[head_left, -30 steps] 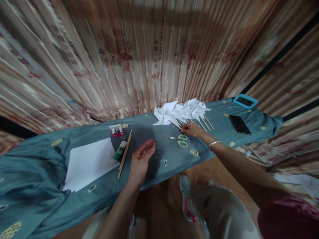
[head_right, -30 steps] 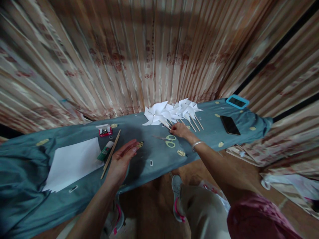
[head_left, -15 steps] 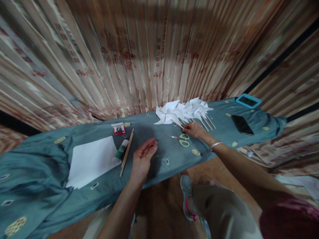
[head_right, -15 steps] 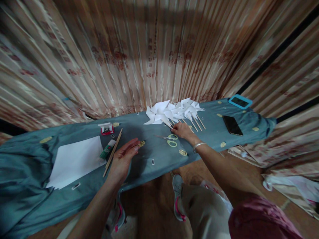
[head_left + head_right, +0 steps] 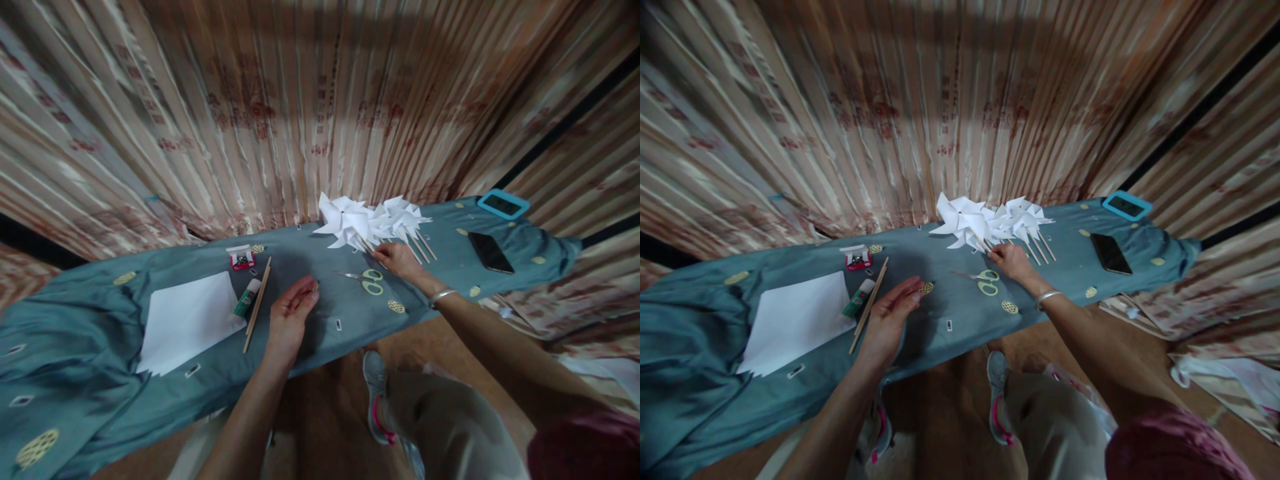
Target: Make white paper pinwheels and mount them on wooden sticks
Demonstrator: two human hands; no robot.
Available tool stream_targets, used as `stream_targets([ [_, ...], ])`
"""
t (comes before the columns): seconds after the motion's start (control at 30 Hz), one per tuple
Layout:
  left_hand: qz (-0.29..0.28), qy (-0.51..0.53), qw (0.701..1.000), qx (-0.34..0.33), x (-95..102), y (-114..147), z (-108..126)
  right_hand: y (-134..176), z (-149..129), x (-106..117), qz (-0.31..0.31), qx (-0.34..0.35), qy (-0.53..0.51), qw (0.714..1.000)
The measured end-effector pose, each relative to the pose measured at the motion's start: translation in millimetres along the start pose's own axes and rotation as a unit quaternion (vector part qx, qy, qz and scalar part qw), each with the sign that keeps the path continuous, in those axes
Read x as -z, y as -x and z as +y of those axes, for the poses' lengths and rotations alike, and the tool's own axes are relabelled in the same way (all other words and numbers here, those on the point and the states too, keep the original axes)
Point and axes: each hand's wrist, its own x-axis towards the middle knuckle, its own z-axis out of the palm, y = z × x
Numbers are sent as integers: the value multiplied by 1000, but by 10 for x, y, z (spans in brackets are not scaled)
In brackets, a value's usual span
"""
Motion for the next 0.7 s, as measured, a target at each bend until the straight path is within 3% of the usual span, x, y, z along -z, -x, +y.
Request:
stream_targets([
  [0.37,-4,-20,1000,-8,4,0,5,-72,416,515,106,-99,-23,989],
  [0.7,-10,-44,999,2,14,-4,-49,-2,965,928,98,-241,43,965],
])
